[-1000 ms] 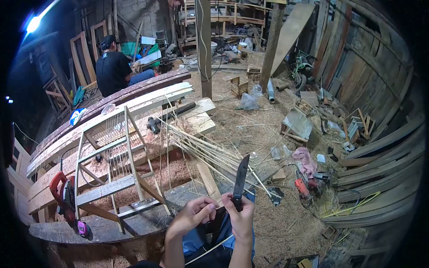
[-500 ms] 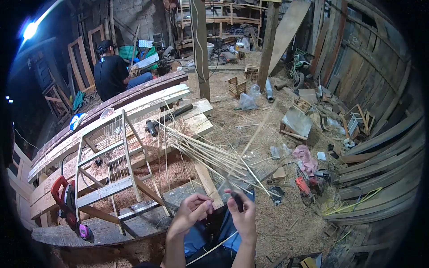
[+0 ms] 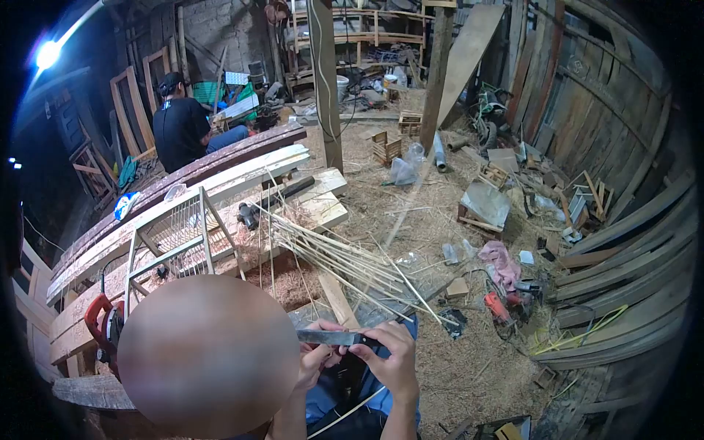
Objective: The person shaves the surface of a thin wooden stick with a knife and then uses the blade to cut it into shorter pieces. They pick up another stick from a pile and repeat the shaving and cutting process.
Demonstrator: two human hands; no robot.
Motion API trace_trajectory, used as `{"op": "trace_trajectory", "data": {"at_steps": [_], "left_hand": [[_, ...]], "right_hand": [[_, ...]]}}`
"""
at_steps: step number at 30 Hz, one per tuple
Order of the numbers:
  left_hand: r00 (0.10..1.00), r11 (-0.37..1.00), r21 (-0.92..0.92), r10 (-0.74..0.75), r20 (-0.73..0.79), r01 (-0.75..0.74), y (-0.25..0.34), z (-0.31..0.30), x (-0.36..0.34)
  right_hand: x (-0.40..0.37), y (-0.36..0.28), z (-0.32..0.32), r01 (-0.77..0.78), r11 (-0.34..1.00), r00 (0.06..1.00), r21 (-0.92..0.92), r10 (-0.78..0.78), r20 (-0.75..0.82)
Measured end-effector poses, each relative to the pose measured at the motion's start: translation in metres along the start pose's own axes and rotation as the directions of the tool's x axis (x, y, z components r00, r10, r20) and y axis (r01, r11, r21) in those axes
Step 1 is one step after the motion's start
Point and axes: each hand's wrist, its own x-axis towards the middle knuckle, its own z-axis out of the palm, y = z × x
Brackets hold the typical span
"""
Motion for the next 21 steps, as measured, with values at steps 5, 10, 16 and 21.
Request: {"op": "trace_trajectory", "data": {"at_steps": [5,10,16,21], "left_hand": [[0.997,0.997,0.069,-0.024,0.068,0.020,0.008,0.003,-0.002],[0.990,0.991,0.124,-0.056,0.132,0.040,0.006,0.002,-0.003],[0.987,0.980,0.161,-0.134,0.088,0.119,0.013,0.006,-0.006],[0.978,0.980,0.105,-0.182,0.104,0.171,0.011,-0.006,-0.005]], "right_hand": [[-0.003,0.008,-0.008,0.049,0.999,0.998,0.005,-0.049,-0.026],[-0.004,0.007,-0.018,0.151,0.987,0.987,-0.057,-0.154,-0.045],[-0.008,0.020,-0.027,0.135,0.972,0.975,-0.191,-0.165,-0.150],[-0.013,0.032,-0.033,0.068,0.973,0.960,-0.219,-0.124,-0.253]]}}
